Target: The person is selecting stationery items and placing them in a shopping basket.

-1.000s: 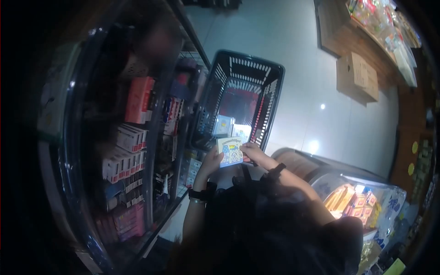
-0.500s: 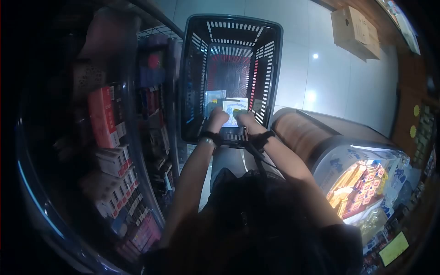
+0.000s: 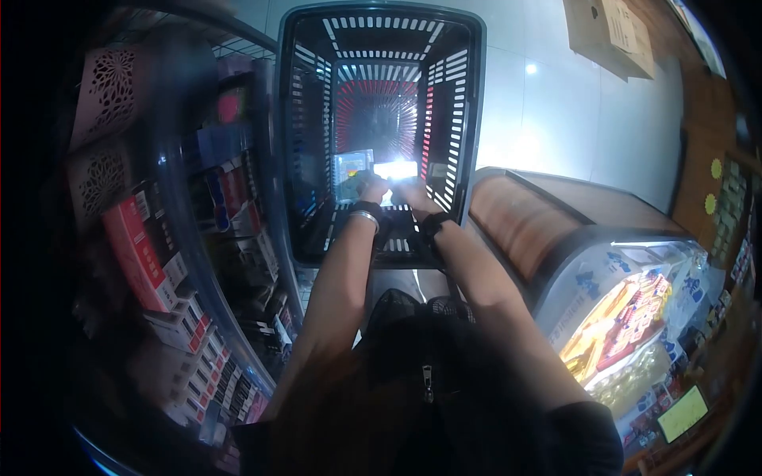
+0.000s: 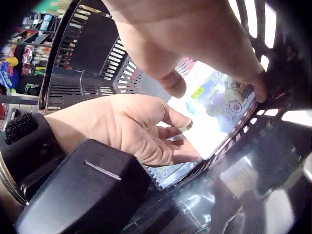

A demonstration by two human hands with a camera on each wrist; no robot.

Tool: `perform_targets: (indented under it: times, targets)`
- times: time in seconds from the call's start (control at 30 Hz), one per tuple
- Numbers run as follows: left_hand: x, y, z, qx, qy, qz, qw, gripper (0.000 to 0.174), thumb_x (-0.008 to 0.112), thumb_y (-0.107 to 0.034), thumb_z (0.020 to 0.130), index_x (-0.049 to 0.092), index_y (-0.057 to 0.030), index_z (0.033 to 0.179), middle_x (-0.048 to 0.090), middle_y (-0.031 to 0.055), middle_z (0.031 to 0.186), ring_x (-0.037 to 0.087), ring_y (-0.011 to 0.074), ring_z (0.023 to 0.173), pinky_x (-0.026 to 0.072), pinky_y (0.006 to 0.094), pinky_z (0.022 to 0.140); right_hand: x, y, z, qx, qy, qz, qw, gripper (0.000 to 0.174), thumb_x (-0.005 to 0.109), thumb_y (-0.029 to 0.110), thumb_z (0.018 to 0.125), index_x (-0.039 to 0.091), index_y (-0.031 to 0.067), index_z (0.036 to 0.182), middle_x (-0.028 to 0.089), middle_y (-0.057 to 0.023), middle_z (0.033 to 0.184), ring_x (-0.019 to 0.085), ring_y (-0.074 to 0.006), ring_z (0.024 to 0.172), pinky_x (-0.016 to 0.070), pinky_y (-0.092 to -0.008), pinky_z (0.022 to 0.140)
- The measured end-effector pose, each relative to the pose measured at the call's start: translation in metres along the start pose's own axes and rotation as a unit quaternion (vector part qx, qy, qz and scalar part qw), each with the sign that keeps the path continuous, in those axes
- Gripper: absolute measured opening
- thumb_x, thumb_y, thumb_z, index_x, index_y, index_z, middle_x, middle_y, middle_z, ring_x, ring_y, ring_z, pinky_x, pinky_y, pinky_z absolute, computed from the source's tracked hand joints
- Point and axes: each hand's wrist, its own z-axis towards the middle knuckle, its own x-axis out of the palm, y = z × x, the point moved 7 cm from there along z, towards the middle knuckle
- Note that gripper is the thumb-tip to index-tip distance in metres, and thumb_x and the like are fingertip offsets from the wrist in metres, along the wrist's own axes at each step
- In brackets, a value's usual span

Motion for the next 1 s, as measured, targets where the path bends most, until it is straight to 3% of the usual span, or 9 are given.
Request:
perform_targets:
  times: [0.03, 0.1, 0.2, 0.33, 0.43, 0.67, 0.73, 0.87, 1.0]
  targets:
    - [0.003, 0.002, -0.002, -0.013, 0.003, -0.027, 1.000, 0.052, 0.064, -0.022, 0.076, 0.051, 0.0038, 0.119, 0.052, 0.0229, 0.123, 0.054, 0.0335, 0.112, 0.0462, 0.0366, 0.091, -0.004, 0.011, -0.014, 0.018, -0.104, -0.057, 0.993, 0.045, 0.066, 0.009, 0.072, 0.053, -0.0082, 0.111, 0.062, -0.0142, 0.099, 0.061, -0.0221, 0.087, 0.0491, -0.0339, 0.077]
    - [0.001, 0.005, -0.008, -0.039, 0.003, -0.084, 0.996, 0.052, 0.064, -0.022, 0.075, 0.051, 0.0033, 0.119, 0.053, 0.0229, 0.121, 0.054, 0.0341, 0.111, 0.0462, 0.0360, 0.091, -0.012, -0.062, 0.047, 0.063, -0.086, -0.134, 0.985, 0.072, 0.067, 0.024, 0.071, 0.035, -0.0113, 0.125, 0.055, -0.0210, 0.115, 0.055, -0.0271, 0.105, 0.0442, -0.0327, 0.088]
    - [0.017, 0.014, 0.004, -0.046, -0.008, -0.128, 0.991, 0.051, 0.065, -0.024, 0.074, 0.054, 0.0031, 0.116, 0.055, 0.0227, 0.119, 0.054, 0.0336, 0.112, 0.0461, 0.0364, 0.090, -0.014, -0.078, 0.060, 0.067, -0.088, -0.138, 0.984, 0.077, 0.067, 0.027, 0.070, 0.031, -0.0107, 0.127, 0.051, -0.0221, 0.121, 0.051, -0.0286, 0.111, 0.0406, -0.0320, 0.093]
    - [0.039, 0.023, 0.026, 0.021, 0.127, -0.217, 0.967, 0.047, 0.061, -0.026, 0.076, 0.056, 0.0023, 0.114, 0.056, 0.0209, 0.117, 0.055, 0.0314, 0.110, 0.0453, 0.0364, 0.088, -0.011, -0.054, 0.038, 0.034, -0.179, -0.107, 0.977, 0.042, 0.064, 0.011, 0.072, 0.057, -0.0081, 0.109, 0.063, -0.0150, 0.103, 0.061, -0.0219, 0.089, 0.0472, -0.0330, 0.077]
    - [-0.013, -0.003, -0.047, 0.052, 0.186, -0.357, 0.914, 0.043, 0.055, -0.027, 0.080, 0.056, 0.0008, 0.113, 0.058, 0.0142, 0.108, 0.055, 0.0244, 0.098, 0.0447, 0.0346, 0.079, -0.009, -0.020, -0.004, 0.113, -0.193, -0.079, 0.972, 0.042, 0.064, 0.015, 0.073, 0.058, -0.0117, 0.105, 0.063, -0.0173, 0.102, 0.062, -0.0226, 0.089, 0.0469, -0.0329, 0.074]
    - [-0.056, 0.019, -0.051, -0.050, 0.136, -0.401, 0.905, 0.038, 0.050, -0.035, 0.086, 0.054, -0.0047, 0.110, 0.057, 0.0103, 0.109, 0.057, 0.0196, 0.098, 0.0454, 0.0351, 0.074, -0.007, 0.041, -0.074, 0.110, -0.079, 0.125, 0.983, 0.034, 0.054, 0.015, 0.083, 0.052, -0.0057, 0.110, 0.059, -0.0155, 0.097, 0.060, -0.0253, 0.081, 0.0481, -0.0372, 0.065]
    - [-0.084, 0.017, -0.070, 0.070, 0.183, -0.417, 0.888, 0.047, 0.049, -0.034, 0.087, 0.044, -0.0073, 0.125, 0.057, 0.0089, 0.115, 0.056, 0.0220, 0.101, 0.0413, 0.0389, 0.081, -0.008, 0.076, -0.097, 0.116, 0.000, 0.136, 0.984, 0.027, 0.045, 0.018, 0.088, 0.050, 0.0025, 0.110, 0.056, -0.0148, 0.098, 0.058, -0.0259, 0.084, 0.0469, -0.0373, 0.071]
    - [-0.153, 0.041, -0.139, 0.090, 0.043, -0.525, 0.845, 0.035, 0.054, -0.032, 0.091, 0.052, -0.0085, 0.116, 0.062, 0.0037, 0.101, 0.060, 0.0155, 0.091, 0.0434, 0.0285, 0.077, -0.019, 0.114, -0.093, 0.145, 0.084, 0.243, 0.956, 0.019, 0.043, 0.018, 0.088, 0.048, 0.0047, 0.101, 0.060, -0.0136, 0.093, 0.061, -0.0282, 0.082, 0.0487, -0.0381, 0.071]
    - [-0.149, 0.158, -0.173, 0.130, -0.139, -0.537, 0.822, 0.025, 0.055, -0.022, 0.091, 0.056, -0.0058, 0.109, 0.062, 0.0063, 0.095, 0.059, 0.0100, 0.084, 0.0451, 0.0227, 0.072, -0.020, 0.158, -0.093, 0.115, 0.128, 0.296, 0.939, 0.017, 0.045, 0.017, 0.087, 0.049, 0.0023, 0.094, 0.060, -0.0168, 0.094, 0.061, -0.0304, 0.081, 0.0496, -0.0385, 0.071]
